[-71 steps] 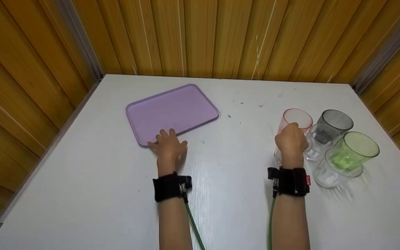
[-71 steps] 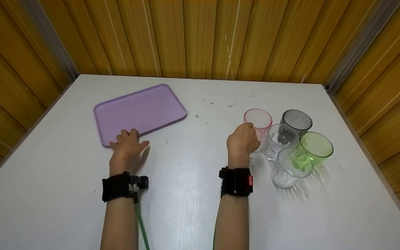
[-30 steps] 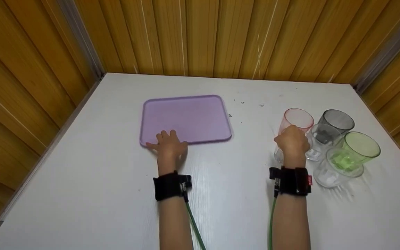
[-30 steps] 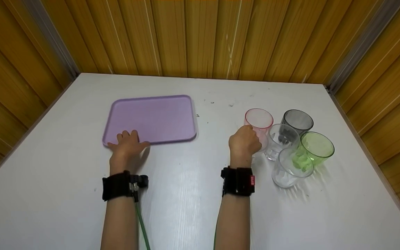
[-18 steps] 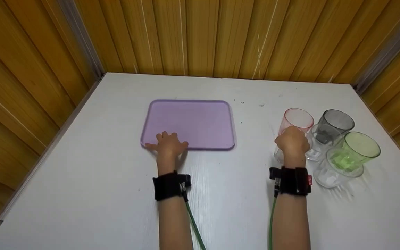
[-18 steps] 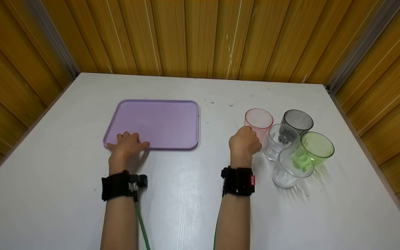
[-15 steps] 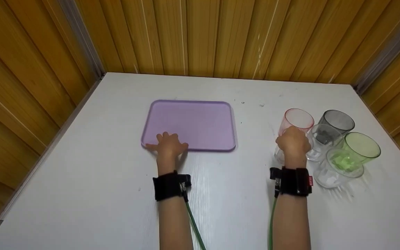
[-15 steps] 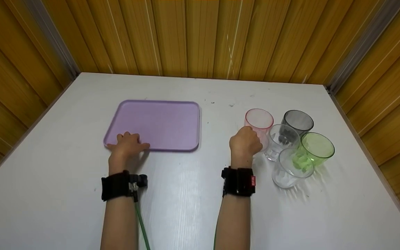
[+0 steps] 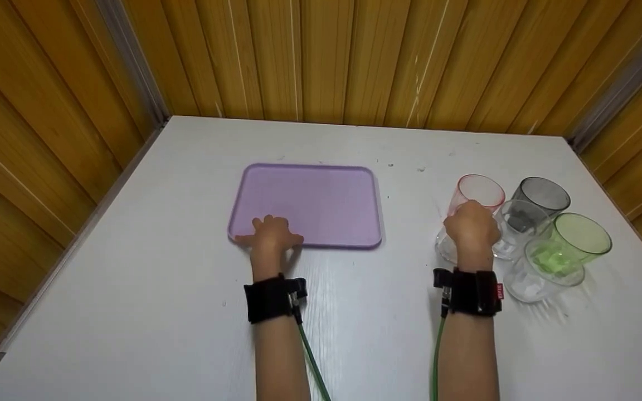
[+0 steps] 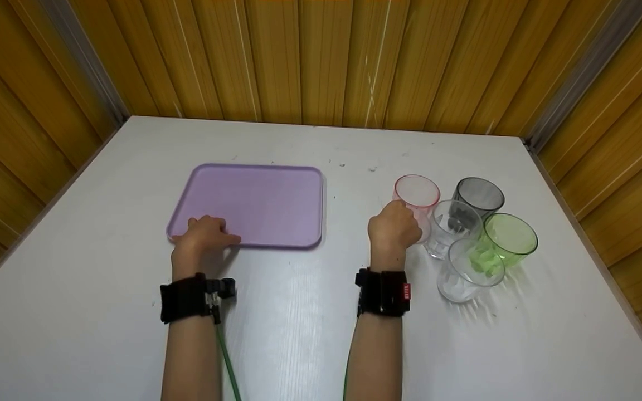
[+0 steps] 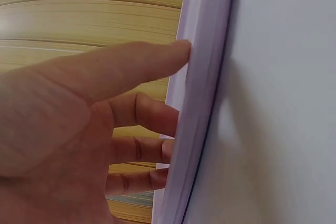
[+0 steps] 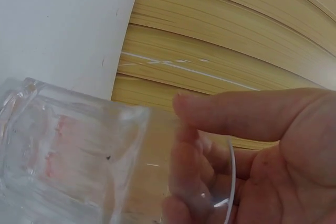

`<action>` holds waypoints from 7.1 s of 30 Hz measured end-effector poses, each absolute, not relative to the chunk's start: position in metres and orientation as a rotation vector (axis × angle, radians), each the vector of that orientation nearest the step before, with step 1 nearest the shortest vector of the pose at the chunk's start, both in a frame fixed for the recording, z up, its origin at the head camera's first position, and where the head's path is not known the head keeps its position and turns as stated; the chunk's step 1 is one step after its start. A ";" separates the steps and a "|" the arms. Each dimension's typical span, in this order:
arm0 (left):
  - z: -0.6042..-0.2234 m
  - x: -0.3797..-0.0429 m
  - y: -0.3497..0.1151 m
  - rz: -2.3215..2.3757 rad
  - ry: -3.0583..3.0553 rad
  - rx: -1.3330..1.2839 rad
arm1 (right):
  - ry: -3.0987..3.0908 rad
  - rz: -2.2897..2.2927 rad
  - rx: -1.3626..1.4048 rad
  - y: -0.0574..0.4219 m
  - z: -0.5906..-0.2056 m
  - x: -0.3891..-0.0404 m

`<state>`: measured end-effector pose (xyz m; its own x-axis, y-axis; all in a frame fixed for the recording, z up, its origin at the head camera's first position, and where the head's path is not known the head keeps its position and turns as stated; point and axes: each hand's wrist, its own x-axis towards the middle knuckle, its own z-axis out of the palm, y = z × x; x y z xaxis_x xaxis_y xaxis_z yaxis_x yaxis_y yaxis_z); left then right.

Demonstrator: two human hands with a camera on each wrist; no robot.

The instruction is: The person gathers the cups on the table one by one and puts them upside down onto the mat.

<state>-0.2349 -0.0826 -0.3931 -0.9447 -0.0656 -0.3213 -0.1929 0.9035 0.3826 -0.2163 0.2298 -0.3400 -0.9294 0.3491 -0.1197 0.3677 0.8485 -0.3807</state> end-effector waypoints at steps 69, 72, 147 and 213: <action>-0.360 -0.221 -0.082 1.103 2.749 0.034 | 2.831 -1.650 0.234 0.207 -0.330 -0.217; -0.359 -0.221 -0.080 1.115 2.762 0.056 | 2.796 -1.698 0.193 0.205 -0.330 -0.217; -0.346 -0.222 -0.014 0.806 3.019 0.715 | 2.389 -2.152 -0.353 0.172 -0.313 -0.204; -0.336 -0.218 -0.030 0.829 3.099 0.692 | 2.614 -1.894 -0.276 0.179 -0.312 -0.201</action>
<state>-0.2176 -0.0295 -0.3364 -0.9016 0.3609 0.2383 0.4317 0.7845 0.4452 -0.2014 0.1786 -0.3123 -0.9807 -0.0799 0.1782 -0.1942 0.3035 -0.9328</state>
